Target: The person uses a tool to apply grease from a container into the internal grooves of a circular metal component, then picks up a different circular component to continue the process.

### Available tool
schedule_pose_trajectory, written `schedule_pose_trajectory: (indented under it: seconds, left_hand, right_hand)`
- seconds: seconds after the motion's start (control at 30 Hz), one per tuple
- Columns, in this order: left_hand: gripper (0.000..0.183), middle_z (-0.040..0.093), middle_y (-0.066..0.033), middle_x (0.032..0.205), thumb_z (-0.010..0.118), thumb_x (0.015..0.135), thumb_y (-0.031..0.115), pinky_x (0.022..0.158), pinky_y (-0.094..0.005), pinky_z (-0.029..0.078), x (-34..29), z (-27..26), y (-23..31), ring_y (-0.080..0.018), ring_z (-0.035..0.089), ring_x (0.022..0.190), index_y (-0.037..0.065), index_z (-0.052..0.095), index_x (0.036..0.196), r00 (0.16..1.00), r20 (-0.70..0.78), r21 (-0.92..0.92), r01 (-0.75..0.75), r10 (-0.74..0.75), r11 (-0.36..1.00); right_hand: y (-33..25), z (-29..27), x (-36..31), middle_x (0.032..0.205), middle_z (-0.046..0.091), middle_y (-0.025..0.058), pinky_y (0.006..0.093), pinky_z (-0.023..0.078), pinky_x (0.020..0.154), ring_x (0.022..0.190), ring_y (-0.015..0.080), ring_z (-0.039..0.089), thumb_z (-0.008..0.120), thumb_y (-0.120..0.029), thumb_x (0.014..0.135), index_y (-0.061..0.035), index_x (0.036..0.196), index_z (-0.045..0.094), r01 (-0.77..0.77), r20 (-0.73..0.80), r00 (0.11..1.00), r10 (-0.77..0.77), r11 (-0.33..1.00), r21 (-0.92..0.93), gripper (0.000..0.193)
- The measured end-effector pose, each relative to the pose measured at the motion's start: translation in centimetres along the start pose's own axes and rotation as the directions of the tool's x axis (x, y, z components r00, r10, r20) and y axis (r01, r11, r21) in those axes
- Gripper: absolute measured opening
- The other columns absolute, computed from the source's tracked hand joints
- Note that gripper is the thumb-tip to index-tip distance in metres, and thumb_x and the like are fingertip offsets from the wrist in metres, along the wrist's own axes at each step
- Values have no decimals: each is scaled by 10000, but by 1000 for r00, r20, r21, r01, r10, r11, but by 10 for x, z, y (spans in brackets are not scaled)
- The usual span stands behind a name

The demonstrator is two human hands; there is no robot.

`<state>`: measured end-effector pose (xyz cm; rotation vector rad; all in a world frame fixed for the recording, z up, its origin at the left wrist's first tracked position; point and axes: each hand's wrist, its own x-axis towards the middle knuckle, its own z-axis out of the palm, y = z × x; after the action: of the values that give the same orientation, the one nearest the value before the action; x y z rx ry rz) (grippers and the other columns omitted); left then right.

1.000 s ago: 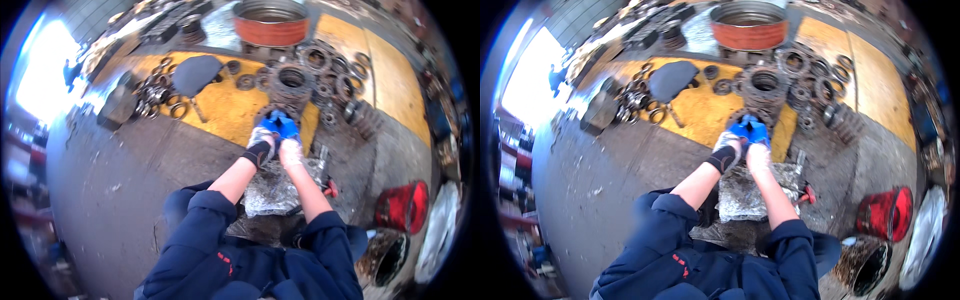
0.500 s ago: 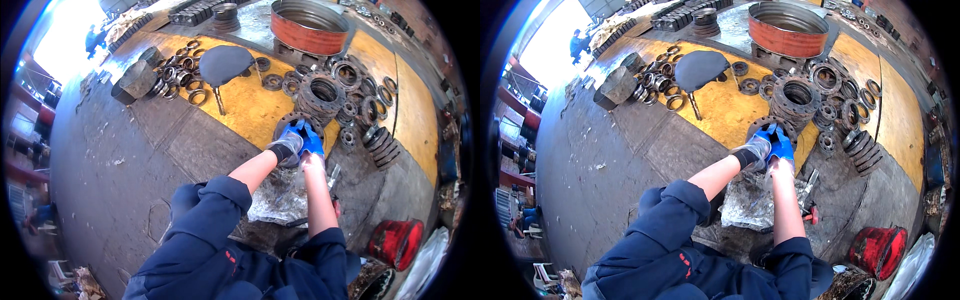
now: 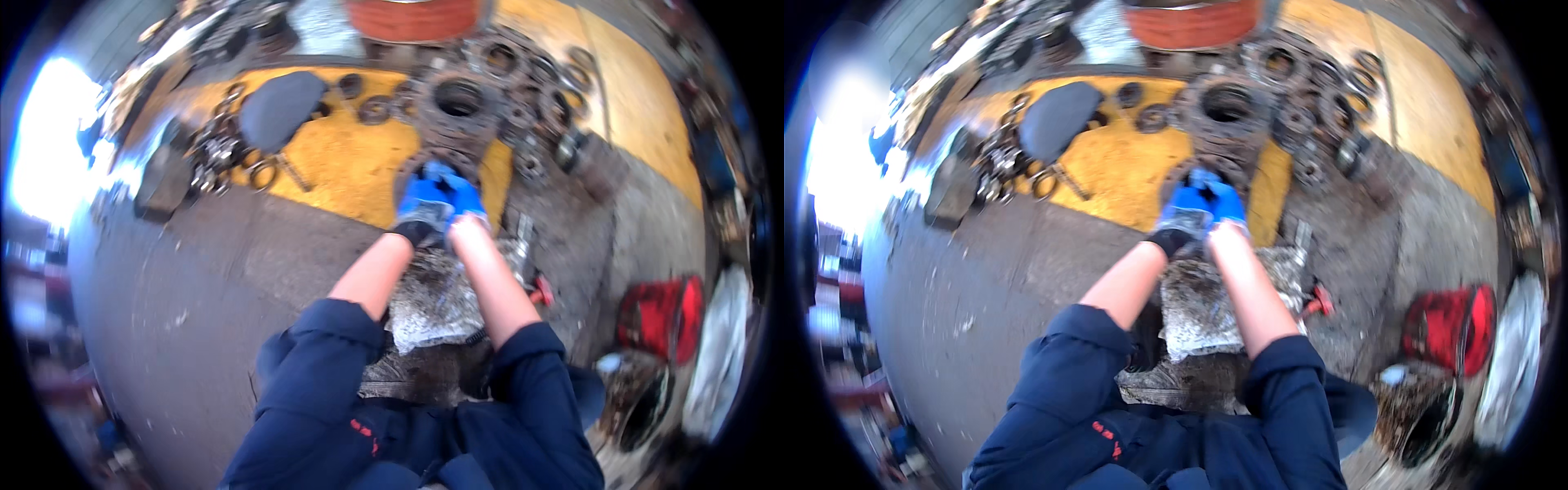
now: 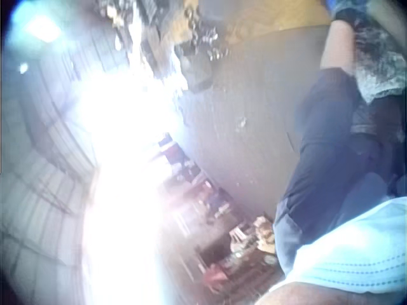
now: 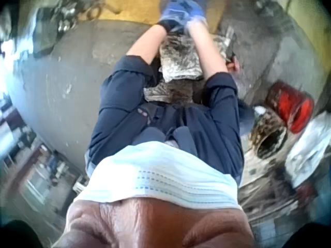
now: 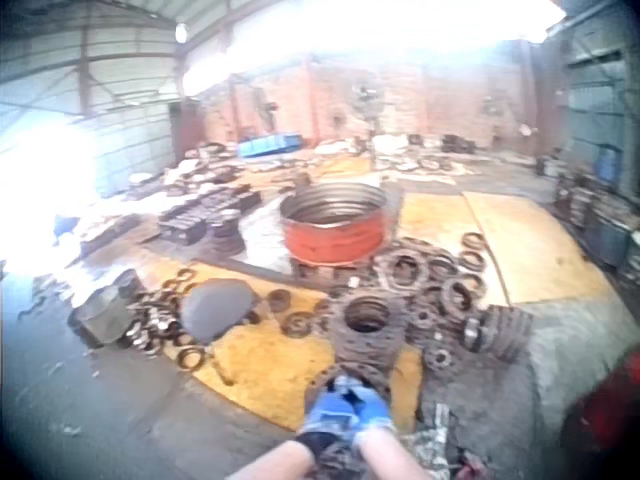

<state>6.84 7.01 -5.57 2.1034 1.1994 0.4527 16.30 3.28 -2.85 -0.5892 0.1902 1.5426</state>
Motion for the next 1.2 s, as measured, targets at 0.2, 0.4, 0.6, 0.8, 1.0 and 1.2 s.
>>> schedule_pose_trajectory:
  seconds: [0.2, 0.4, 0.6, 0.8, 1.0, 1.2]
  left_hand:
    - [501, 542, -154, 1438, 388, 1035, 392, 1124, -394, 370, 18, -25, 43, -301, 490, 1327, 95, 513, 1419, 930, 214, -127, 330, -299, 935]
    - [641, 624, -115, 1361, 284, 1072, 542, 1018, -393, 450, 73, 21, -106, -255, 564, 1235, 58, 594, 1355, 937, 243, -328, 322, -250, 888]
    - [572, 637, -107, 1324, 326, 1082, 487, 999, -373, 464, 69, 32, -62, -241, 581, 1181, 59, 597, 1348, 864, 383, -698, 502, -326, 511]
    - [547, 639, -108, 1306, 349, 1083, 462, 990, -362, 470, 70, 23, -53, -235, 589, 1150, 50, 588, 1352, 870, 367, -740, 487, -329, 463]
    - [523, 641, -110, 1288, 372, 1083, 438, 981, -351, 476, 66, 23, -40, -229, 598, 1119, 42, 578, 1356, 884, 365, -822, 453, -291, 345]
    - [472, 651, -108, 1248, 392, 1084, 395, 965, -346, 484, 53, 23, 9, -227, 608, 1092, 43, 585, 1333, 922, 265, -853, 361, -284, 377]
  right_hand:
    - [8, -6, 21, 1188, 681, 117, 392, 460, 1018, 1076, 277, 619, 585, -153, 921, -55, 1187, 661, 93, -57, 995, -82, 973, 211, 294]
    - [19, -1, 27, 1212, 665, 127, 403, 487, 985, 1071, 281, 627, 590, -108, 902, -52, 1266, 625, 281, -6, 960, -281, 959, -23, 370]
    - [6, -24, 47, 1259, 652, 134, 373, 484, 977, 1085, 280, 626, 591, -189, 946, -43, 1279, 624, 358, -21, 927, -375, 897, -258, 365]
    - [-10, 17, 0, 1282, 638, 122, 339, 476, 1009, 1122, 248, 620, 549, -100, 966, -45, 1327, 584, 174, -139, 975, -171, 985, 12, 367]
    - [-9, 2, 9, 1286, 635, 122, 346, 473, 996, 1150, 225, 608, 542, -195, 1014, -38, 1325, 587, 278, 10, 960, -280, 944, -177, 351]
    - [-18, -4, 3, 1291, 626, 137, 351, 469, 998, 1167, 227, 597, 520, -269, 1028, -22, 1320, 582, 377, 46, 922, -383, 870, -319, 387]
